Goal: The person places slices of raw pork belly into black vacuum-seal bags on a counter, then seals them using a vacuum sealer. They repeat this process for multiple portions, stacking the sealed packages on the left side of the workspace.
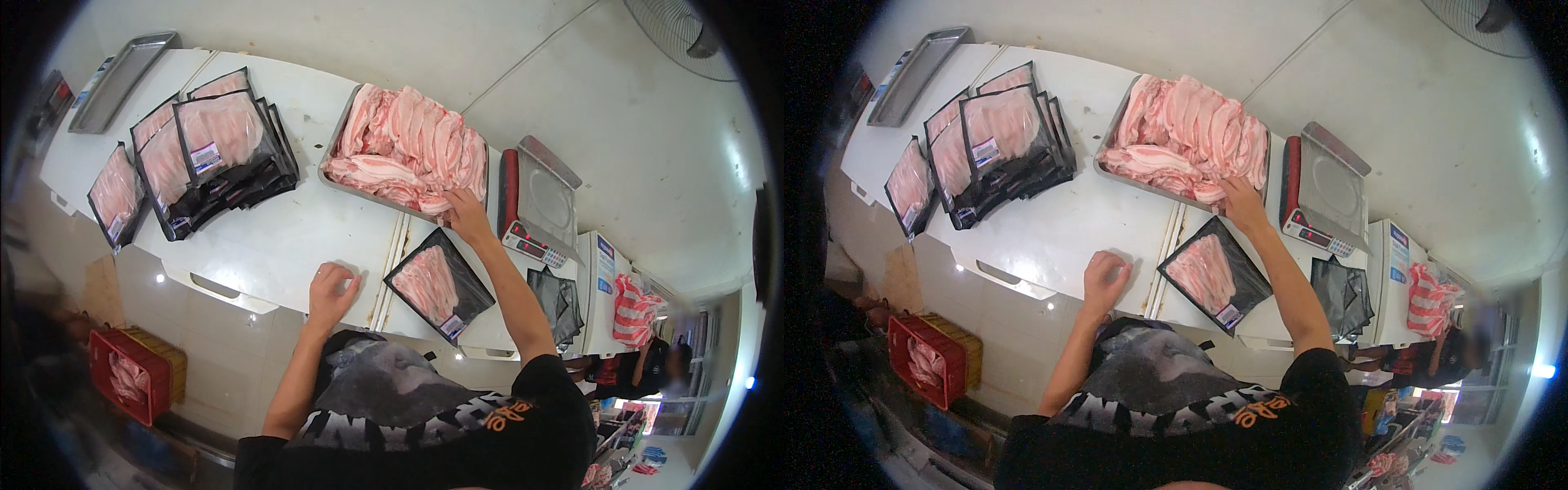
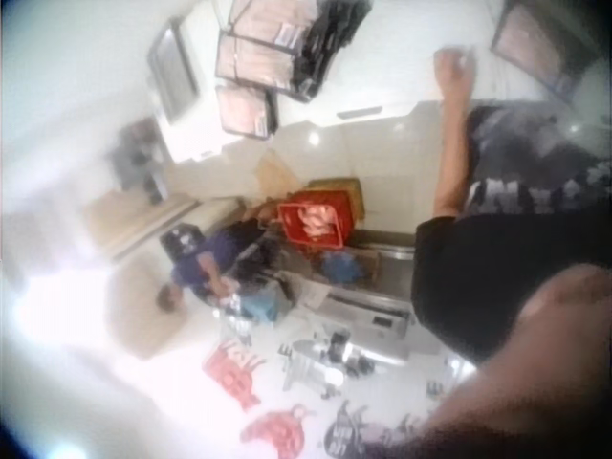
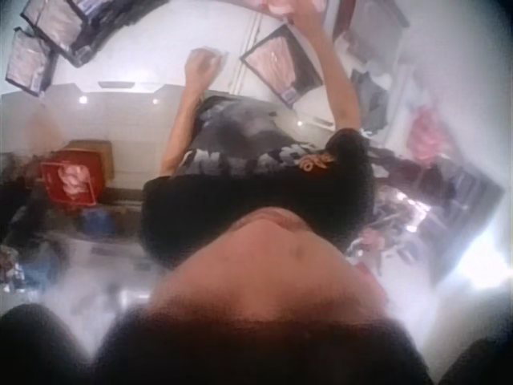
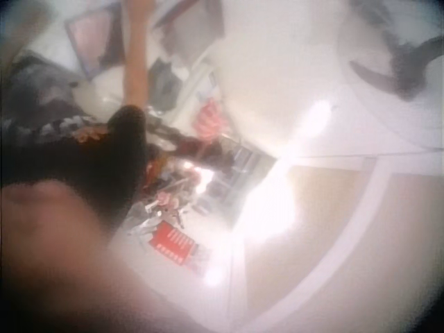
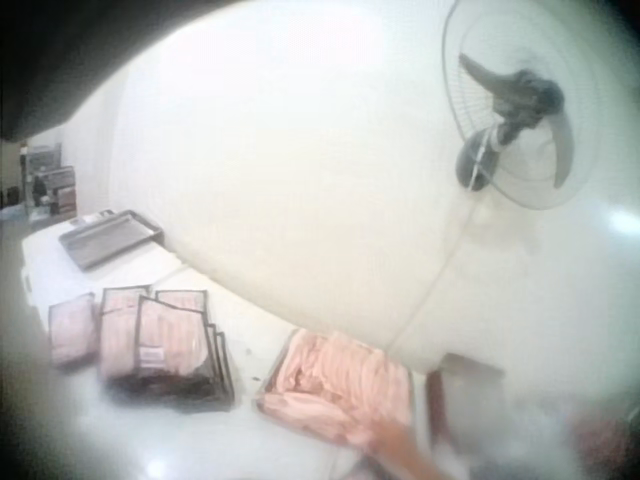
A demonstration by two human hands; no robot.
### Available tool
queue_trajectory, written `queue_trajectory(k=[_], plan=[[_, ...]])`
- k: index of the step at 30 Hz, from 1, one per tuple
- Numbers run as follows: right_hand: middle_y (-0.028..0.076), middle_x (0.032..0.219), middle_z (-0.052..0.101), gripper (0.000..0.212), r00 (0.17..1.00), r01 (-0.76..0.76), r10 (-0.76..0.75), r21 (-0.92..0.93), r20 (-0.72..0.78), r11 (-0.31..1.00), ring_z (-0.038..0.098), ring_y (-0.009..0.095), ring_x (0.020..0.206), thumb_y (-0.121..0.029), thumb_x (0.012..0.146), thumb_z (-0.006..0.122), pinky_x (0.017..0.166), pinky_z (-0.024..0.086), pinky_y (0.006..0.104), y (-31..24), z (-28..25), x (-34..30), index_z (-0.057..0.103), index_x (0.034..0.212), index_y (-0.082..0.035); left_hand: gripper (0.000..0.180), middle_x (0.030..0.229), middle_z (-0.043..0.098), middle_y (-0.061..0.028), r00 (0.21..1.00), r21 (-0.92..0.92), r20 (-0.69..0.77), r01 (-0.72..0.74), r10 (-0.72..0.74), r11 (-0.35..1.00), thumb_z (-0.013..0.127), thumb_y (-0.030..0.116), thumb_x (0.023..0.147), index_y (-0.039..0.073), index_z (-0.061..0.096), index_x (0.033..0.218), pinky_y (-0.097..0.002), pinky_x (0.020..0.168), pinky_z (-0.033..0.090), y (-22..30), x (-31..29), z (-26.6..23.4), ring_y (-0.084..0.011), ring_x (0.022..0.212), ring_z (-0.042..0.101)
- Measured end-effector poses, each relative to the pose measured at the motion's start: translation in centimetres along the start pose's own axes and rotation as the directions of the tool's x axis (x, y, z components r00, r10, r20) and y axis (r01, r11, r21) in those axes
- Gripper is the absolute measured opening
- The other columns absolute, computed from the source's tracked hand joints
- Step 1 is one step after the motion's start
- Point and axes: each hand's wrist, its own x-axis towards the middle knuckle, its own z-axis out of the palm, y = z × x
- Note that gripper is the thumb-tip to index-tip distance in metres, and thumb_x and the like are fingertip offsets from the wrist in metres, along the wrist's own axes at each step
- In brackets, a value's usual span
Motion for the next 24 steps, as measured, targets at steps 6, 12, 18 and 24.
queue_trajectory(k=[6,12,18,24], plan=[[0.013,0.108,0.077,0.041,0.956,-0.292,0.283,0.358,0.079,0.887,0.072,0.020,0.096,0.002,0.092,0.066,0.086,0.056,0.0320,2.5,-1.4,1.5,0.068,0.133,0.005,0.015,0.085,0.065,-0.0114,1.000,-0.011,0.019,-0.001,0.001,1.000,0.082,0.005,0.083,0.003,0.068,0.084,-0.0406,0.076,0.051,0.1,0.2,-0.2,-0.0317,0.085,0.064],[0.004,0.110,0.075,0.042,0.789,-0.472,0.576,0.811,0.213,0.347,0.070,0.009,0.093,-0.004,0.098,0.072,0.083,0.057,0.0261,3.5,-6.3,0.0,0.066,0.139,0.000,0.015,0.087,0.067,-0.0105,1.000,-0.022,-0.008,0.005,-0.005,1.000,0.082,0.004,0.082,0.003,0.068,0.084,-0.0394,0.075,0.051,-0.1,0.0,0.5,-0.0301,0.084,0.064],[0.006,0.107,0.072,0.032,0.723,-0.432,0.609,0.901,0.326,0.030,0.069,0.013,0.085,-0.011,0.099,0.074,0.073,0.061,0.0341,2.1,-13.7,-5.0,0.054,0.123,-0.008,0.014,0.087,0.068,-0.0114,1.000,0.034,0.028,0.014,-0.014,0.999,0.082,0.001,0.082,0.002,0.068,0.085,-0.0392,0.078,0.052,0.1,-0.3,0.9,-0.0299,0.086,0.066],[0.008,0.098,0.070,0.030,0.644,-0.478,0.624,0.869,0.444,-0.125,0.070,0.016,0.080,-0.008,0.096,0.076,0.061,0.065,0.0387,-0.4,-16.1,-16.0,0.052,0.114,-0.008,0.012,0.086,0.069,-0.0107,0.959,-0.091,0.279,-0.023,0.048,0.996,0.082,0.006,0.084,0.003,0.070,0.085,-0.0377,0.068,0.053,7.7,0.0,6.7,-0.0288,0.076,0.067]])
